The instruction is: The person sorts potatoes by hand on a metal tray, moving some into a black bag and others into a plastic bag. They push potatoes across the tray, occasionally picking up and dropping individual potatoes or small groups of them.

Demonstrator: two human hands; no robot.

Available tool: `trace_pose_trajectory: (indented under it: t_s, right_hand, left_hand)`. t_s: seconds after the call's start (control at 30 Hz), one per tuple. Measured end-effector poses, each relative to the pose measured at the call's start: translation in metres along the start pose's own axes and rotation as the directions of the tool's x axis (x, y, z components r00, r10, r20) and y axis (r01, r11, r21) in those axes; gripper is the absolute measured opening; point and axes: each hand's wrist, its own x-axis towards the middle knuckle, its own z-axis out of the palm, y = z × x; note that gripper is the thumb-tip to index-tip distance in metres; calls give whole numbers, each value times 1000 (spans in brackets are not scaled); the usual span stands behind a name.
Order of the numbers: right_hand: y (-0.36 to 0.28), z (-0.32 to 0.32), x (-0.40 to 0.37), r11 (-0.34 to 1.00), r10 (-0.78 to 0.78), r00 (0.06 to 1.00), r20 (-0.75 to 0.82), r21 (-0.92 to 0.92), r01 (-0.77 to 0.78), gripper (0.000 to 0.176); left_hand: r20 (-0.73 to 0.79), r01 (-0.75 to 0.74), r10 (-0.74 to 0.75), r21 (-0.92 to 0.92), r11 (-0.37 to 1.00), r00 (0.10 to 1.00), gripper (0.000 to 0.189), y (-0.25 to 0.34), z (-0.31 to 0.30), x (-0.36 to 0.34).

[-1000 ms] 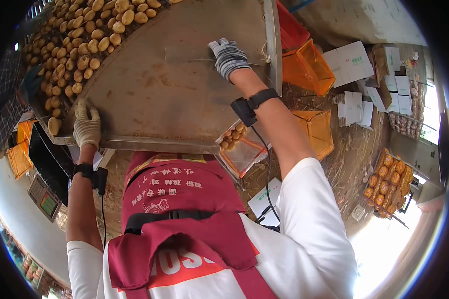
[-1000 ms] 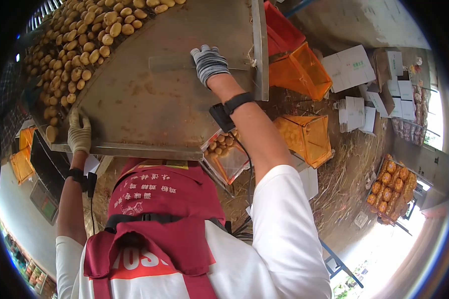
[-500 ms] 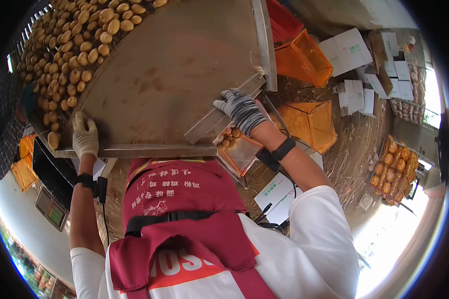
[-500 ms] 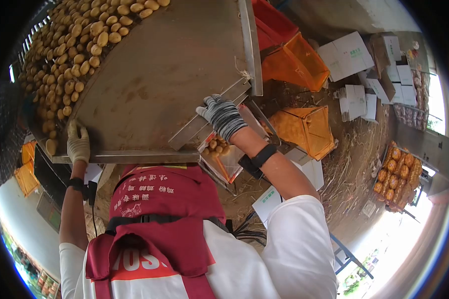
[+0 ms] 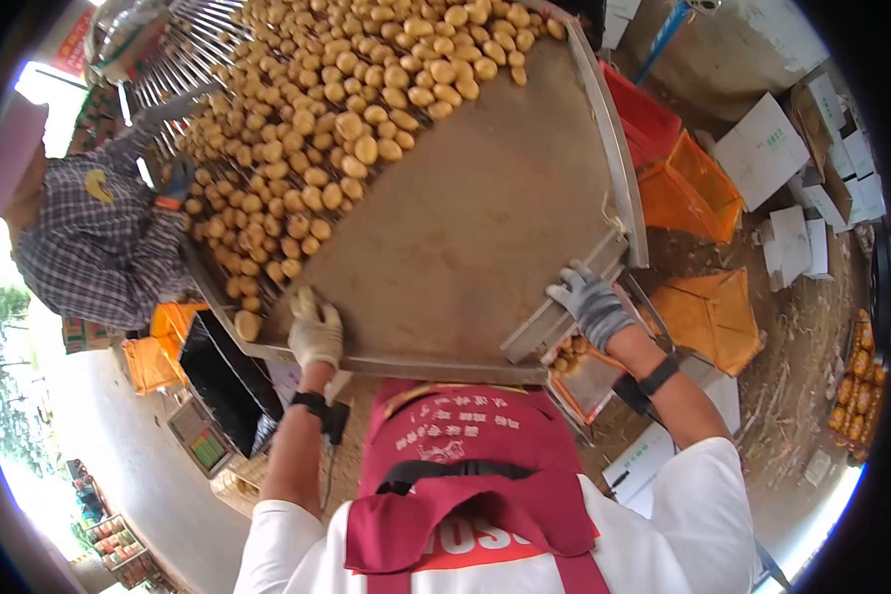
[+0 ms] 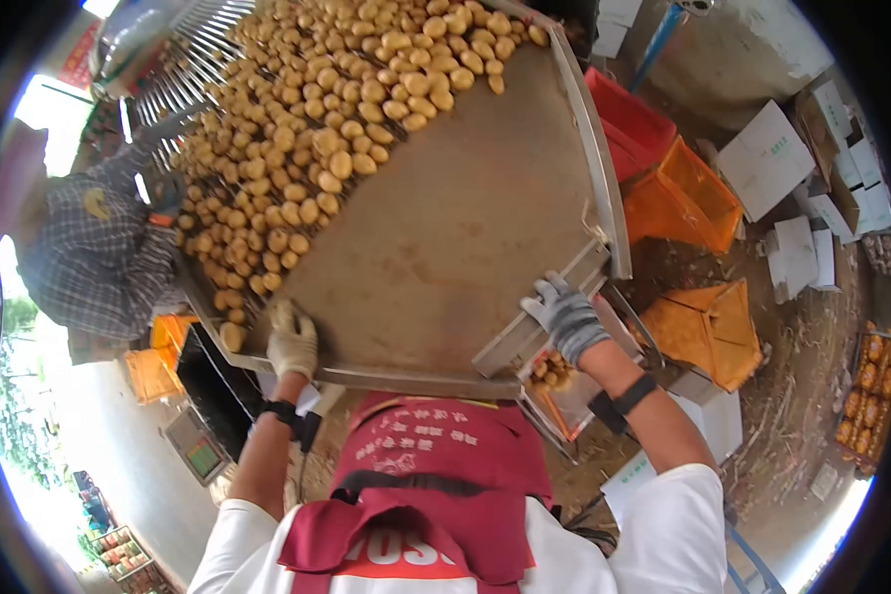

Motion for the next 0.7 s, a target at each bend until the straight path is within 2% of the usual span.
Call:
trace_pose_trajectory:
  t_s: [0.07,0.1,0.17,0.2,0.27,0.33,0.4,0.53,0.57,0.6,0.67,0.7]
  right_hand:
    - [-7,-14,2,996,72,982,177,42,-80,41]
    - [-16,-29,11,996,75,986,147,41,-82,41]
    - [-38,-58,27,941,312,937,158,83,-328,49]
    - [-47,-57,35,940,317,939,132,89,-330,49]
    - [-64,-43,57,842,487,870,71,226,-490,53]
    - [-79,-18,71,812,531,845,67,247,-529,57]
    - [-90,12,72,788,615,784,-83,86,-609,61]
    - [-90,27,71,785,619,763,-185,103,-611,64]
    - [-91,24,71,786,617,761,-198,104,-610,64]
    - [-90,21,73,770,637,745,-197,124,-626,64]
    - [-93,19,71,766,642,747,-174,110,-633,62]
    - [-95,21,71,746,666,729,-158,136,-652,62]
  left_hand:
    - [0,-20,20,33,999,1000,63,-7,5,1]
    - [23,-4,4,22,1000,1000,63,-4,1,0]
    - [66,6,-8,23,1000,998,64,-1,-4,-1]
    - [93,8,-11,24,1000,996,65,-1,-6,-1]
    - [111,-20,18,18,1000,994,67,-4,-7,-1]
    - [115,-44,46,-24,999,992,68,-9,-6,0]
    - [171,-41,50,-55,998,984,68,-6,-18,-1]
    - [158,-88,122,-206,975,980,68,-19,-10,8]
    - [294,-11,104,-302,953,950,69,-22,-16,13]
    - [287,-60,198,-427,902,937,67,-40,6,22]
    - [413,122,327,-759,640,850,64,-57,17,32]
    - [428,112,332,-737,667,840,64,-62,0,33]
